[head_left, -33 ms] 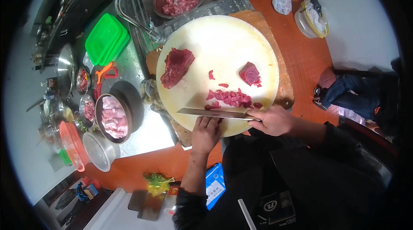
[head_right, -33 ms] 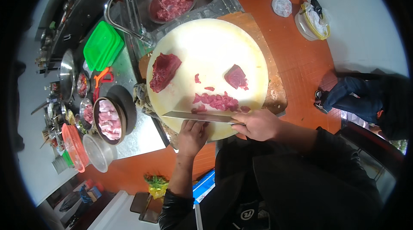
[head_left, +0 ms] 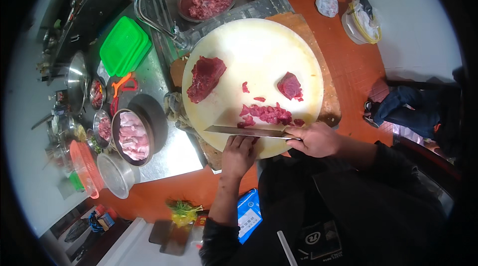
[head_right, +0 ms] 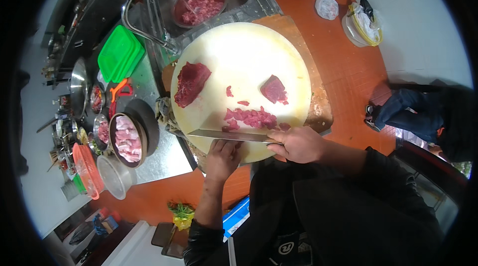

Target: The person slices raw meat into thin strips on a cutting board using a cleaver, then transfers the pieces into a metal bowl. They repeat the process with another piece of meat, slicing it into smaller portions and placing them into the bowl.

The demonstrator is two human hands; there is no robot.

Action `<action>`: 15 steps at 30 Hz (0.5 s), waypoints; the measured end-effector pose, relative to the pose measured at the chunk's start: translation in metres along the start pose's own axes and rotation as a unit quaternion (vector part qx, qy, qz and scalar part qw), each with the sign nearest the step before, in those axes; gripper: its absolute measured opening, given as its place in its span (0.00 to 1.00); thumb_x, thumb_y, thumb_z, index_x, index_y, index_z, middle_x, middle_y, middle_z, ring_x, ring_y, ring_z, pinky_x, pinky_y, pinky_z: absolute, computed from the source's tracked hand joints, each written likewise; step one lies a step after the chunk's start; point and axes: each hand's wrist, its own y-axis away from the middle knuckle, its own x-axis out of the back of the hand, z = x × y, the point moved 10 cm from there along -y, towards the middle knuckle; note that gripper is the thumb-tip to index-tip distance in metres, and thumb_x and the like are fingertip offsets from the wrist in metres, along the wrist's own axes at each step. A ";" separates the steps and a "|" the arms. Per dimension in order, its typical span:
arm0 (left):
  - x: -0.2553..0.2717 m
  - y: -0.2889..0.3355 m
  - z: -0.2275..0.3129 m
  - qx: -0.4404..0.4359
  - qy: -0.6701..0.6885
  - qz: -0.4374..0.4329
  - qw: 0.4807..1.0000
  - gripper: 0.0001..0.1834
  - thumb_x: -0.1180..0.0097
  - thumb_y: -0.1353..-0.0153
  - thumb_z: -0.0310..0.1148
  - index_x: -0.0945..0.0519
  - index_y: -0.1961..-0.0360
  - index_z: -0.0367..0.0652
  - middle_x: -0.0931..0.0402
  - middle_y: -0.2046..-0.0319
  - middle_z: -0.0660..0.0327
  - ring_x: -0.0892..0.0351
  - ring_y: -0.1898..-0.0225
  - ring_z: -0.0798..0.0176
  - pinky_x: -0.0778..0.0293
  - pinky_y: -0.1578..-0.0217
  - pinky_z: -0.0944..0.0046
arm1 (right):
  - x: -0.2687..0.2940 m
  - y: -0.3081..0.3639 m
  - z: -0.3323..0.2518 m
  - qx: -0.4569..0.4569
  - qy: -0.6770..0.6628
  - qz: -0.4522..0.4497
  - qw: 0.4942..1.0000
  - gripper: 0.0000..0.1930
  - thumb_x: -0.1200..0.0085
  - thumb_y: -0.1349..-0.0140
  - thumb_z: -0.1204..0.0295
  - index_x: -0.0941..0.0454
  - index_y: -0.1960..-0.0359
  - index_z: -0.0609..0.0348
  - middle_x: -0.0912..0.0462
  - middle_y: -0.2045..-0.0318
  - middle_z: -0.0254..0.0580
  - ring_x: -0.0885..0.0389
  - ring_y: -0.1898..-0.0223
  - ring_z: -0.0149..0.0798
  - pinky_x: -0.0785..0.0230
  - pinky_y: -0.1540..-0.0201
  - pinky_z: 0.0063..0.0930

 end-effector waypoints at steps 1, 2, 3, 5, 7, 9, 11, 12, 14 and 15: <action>0.005 0.000 -0.001 -0.003 0.002 0.000 1.000 0.18 0.36 0.54 0.21 0.16 0.59 0.45 0.20 0.67 0.60 0.21 0.63 0.50 0.21 0.60 0.53 | -0.003 -0.002 0.002 0.000 -0.006 0.011 1.000 0.20 0.49 0.26 0.54 0.21 0.42 0.51 0.14 0.67 0.51 0.15 0.65 0.57 0.23 0.61 0.49; 0.009 0.001 -0.003 0.001 0.006 -0.001 1.000 0.17 0.36 0.54 0.20 0.16 0.61 0.45 0.20 0.67 0.59 0.20 0.64 0.50 0.20 0.61 0.53 | -0.004 0.000 0.007 -0.004 -0.007 0.020 1.000 0.20 0.49 0.26 0.53 0.20 0.42 0.50 0.14 0.67 0.51 0.15 0.65 0.57 0.23 0.62 0.49; 0.013 0.003 -0.006 0.005 0.011 -0.002 1.000 0.16 0.37 0.54 0.20 0.16 0.62 0.45 0.19 0.67 0.59 0.20 0.65 0.51 0.20 0.61 0.53 | -0.002 0.003 0.008 0.013 -0.019 0.032 0.999 0.19 0.48 0.27 0.55 0.20 0.43 0.50 0.14 0.67 0.51 0.15 0.65 0.57 0.23 0.62 0.49; 0.011 0.009 -0.020 0.040 0.004 -0.058 0.998 0.15 0.35 0.53 0.22 0.16 0.61 0.43 0.18 0.67 0.56 0.19 0.65 0.48 0.19 0.62 0.52 | -0.005 0.016 0.025 -0.031 -0.034 -0.004 0.999 0.17 0.46 0.28 0.56 0.19 0.44 0.50 0.14 0.67 0.51 0.15 0.65 0.57 0.23 0.61 0.49; 0.013 0.018 -0.032 0.068 0.023 -0.096 0.993 0.14 0.34 0.52 0.23 0.16 0.61 0.42 0.18 0.68 0.56 0.18 0.66 0.50 0.18 0.62 0.54 | -0.003 0.031 0.038 -0.069 -0.047 -0.029 0.996 0.15 0.44 0.29 0.58 0.18 0.47 0.50 0.13 0.66 0.51 0.15 0.65 0.57 0.22 0.60 0.49; 0.018 0.026 -0.041 0.092 0.065 -0.106 0.988 0.13 0.35 0.50 0.22 0.16 0.61 0.41 0.19 0.72 0.57 0.16 0.66 0.55 0.17 0.62 0.57 | 0.006 0.043 0.043 -0.086 -0.047 -0.021 0.995 0.15 0.44 0.29 0.59 0.19 0.46 0.50 0.13 0.65 0.51 0.14 0.63 0.57 0.22 0.58 0.47; 0.026 0.037 -0.056 0.197 0.244 -0.068 0.947 0.12 0.37 0.47 0.19 0.17 0.60 0.39 0.21 0.72 0.61 0.17 0.65 0.62 0.18 0.61 0.62 | 0.010 0.049 0.044 -0.095 -0.063 -0.013 0.993 0.16 0.45 0.29 0.60 0.19 0.45 0.51 0.13 0.63 0.51 0.14 0.61 0.56 0.21 0.56 0.45; 0.023 0.044 -0.066 0.277 0.329 -0.060 0.901 0.12 0.38 0.45 0.17 0.18 0.59 0.38 0.22 0.72 0.63 0.17 0.65 0.66 0.18 0.60 0.65 | 0.012 0.051 0.043 -0.094 -0.078 -0.007 0.992 0.16 0.45 0.28 0.60 0.20 0.43 0.51 0.13 0.61 0.52 0.13 0.60 0.56 0.21 0.55 0.44; 0.015 0.036 -0.049 0.263 0.528 -0.078 0.804 0.18 0.36 0.42 0.16 0.22 0.50 0.35 0.22 0.64 0.64 0.18 0.61 0.69 0.21 0.58 0.68 | 0.012 0.052 0.044 -0.104 -0.125 0.008 0.987 0.18 0.46 0.28 0.61 0.21 0.41 0.51 0.13 0.58 0.53 0.13 0.57 0.55 0.21 0.52 0.42; 0.006 0.033 -0.044 0.291 0.556 -0.107 0.771 0.20 0.35 0.41 0.17 0.23 0.48 0.35 0.21 0.63 0.63 0.18 0.60 0.68 0.20 0.58 0.68 | 0.012 0.052 0.046 -0.115 -0.156 0.019 0.981 0.18 0.46 0.28 0.62 0.21 0.40 0.51 0.13 0.57 0.53 0.13 0.56 0.55 0.21 0.51 0.42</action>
